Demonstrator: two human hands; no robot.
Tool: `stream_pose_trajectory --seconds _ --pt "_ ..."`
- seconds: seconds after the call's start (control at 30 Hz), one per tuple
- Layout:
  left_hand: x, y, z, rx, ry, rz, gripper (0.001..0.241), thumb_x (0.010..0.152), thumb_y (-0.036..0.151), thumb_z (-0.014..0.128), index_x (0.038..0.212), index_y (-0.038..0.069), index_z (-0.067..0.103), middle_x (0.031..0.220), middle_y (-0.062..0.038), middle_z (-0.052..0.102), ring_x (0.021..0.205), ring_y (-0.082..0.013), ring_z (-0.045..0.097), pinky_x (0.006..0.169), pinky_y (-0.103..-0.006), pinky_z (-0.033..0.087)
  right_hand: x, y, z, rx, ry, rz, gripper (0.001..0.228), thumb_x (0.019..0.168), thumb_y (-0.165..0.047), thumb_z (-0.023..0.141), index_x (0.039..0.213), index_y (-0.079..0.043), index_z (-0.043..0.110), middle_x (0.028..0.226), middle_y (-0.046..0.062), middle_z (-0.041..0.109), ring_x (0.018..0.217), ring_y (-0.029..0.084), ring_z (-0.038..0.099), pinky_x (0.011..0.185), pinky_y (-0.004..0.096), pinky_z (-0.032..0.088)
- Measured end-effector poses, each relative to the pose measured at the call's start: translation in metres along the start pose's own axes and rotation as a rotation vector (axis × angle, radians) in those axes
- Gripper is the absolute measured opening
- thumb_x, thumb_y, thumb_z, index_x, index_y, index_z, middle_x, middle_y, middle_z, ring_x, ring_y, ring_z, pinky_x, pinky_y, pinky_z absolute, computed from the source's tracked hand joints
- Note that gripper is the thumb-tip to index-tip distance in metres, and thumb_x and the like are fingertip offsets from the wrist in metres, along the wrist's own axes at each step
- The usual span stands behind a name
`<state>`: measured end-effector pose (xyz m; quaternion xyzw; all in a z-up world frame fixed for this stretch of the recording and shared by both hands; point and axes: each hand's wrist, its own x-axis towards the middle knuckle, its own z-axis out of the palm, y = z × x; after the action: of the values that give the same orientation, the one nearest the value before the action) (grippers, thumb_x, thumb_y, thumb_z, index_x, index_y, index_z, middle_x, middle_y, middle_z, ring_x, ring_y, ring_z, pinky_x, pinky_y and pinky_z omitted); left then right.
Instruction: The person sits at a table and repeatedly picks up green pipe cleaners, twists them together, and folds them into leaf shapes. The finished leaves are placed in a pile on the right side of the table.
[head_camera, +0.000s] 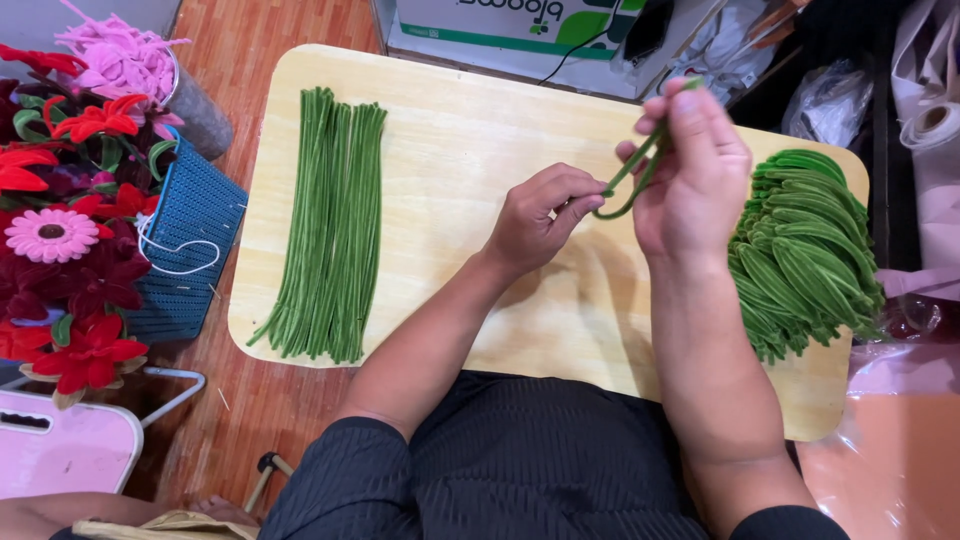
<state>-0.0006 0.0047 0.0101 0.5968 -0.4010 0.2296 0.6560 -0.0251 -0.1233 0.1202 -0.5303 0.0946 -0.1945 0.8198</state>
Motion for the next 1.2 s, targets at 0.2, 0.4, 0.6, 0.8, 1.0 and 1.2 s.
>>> stream_pose_trajectory --seconds 0.2,0.4,0.6,0.8,1.0,1.2 --pt "-0.003 -0.001 0.002 0.124 -0.025 0.005 0.015 0.1 -0.005 0.064 0.114 0.0 0.064 0.102 -0.014 0.068 0.091 -0.0252 0.071 0.082 -0.0324 0.064 0.02 0.002 -0.011 0.377 0.122 -0.111 0.02 0.097 -0.02 0.077 0.115 -0.011 0.074 0.096 0.003 0.075 0.077 0.013 0.067 0.064 0.034 0.054" --pt "-0.001 0.005 0.003 0.188 0.049 -0.01 0.016 0.099 -0.005 0.062 0.112 0.004 0.065 0.102 -0.01 0.066 0.078 -0.018 0.063 0.062 -0.0267 0.051 0.022 0.009 -0.02 0.541 0.176 -0.129 0.014 0.097 -0.017 0.076 0.11 -0.01 0.075 0.09 0.002 0.074 0.074 0.011 0.066 0.063 0.031 0.053" --pt "0.007 0.008 0.006 0.295 0.097 0.108 0.017 0.091 0.001 0.08 0.104 0.0 0.07 0.096 -0.012 0.072 0.085 -0.0235 0.073 0.079 -0.0329 0.065 0.026 0.006 -0.038 0.597 0.176 -0.131 0.009 0.099 -0.013 0.072 0.105 -0.007 0.072 0.084 0.003 0.067 0.071 0.012 0.059 0.062 0.027 0.048" --pt "0.011 0.011 0.003 0.351 0.091 0.136 0.006 0.094 0.0 0.075 0.1 0.001 0.072 0.094 -0.011 0.074 0.081 -0.0234 0.071 0.073 -0.033 0.063 0.018 0.003 -0.042 0.475 0.104 -0.151 0.009 0.101 -0.017 0.068 0.106 -0.01 0.068 0.086 0.003 0.066 0.074 0.013 0.06 0.067 0.028 0.052" --pt "0.009 0.012 -0.003 0.314 0.078 0.014 0.004 0.094 -0.001 0.073 0.092 0.003 0.073 0.087 -0.006 0.073 0.075 -0.0207 0.067 0.068 -0.0308 0.056 -0.007 -0.022 -0.042 -0.644 0.001 -0.951 0.061 0.114 0.012 0.061 0.161 -0.019 0.038 0.155 0.008 0.05 0.146 0.024 0.051 0.126 0.04 0.044" --pt "-0.001 0.004 0.003 0.2 0.081 -0.05 0.007 0.098 0.005 0.069 0.101 0.002 0.074 0.09 -0.011 0.073 0.078 -0.0227 0.068 0.071 -0.0323 0.056 -0.021 -0.02 -0.038 -1.734 -0.688 -1.258 0.029 0.096 -0.003 0.061 0.12 -0.01 0.076 0.123 0.004 0.078 0.122 0.023 0.073 0.128 0.056 0.025"
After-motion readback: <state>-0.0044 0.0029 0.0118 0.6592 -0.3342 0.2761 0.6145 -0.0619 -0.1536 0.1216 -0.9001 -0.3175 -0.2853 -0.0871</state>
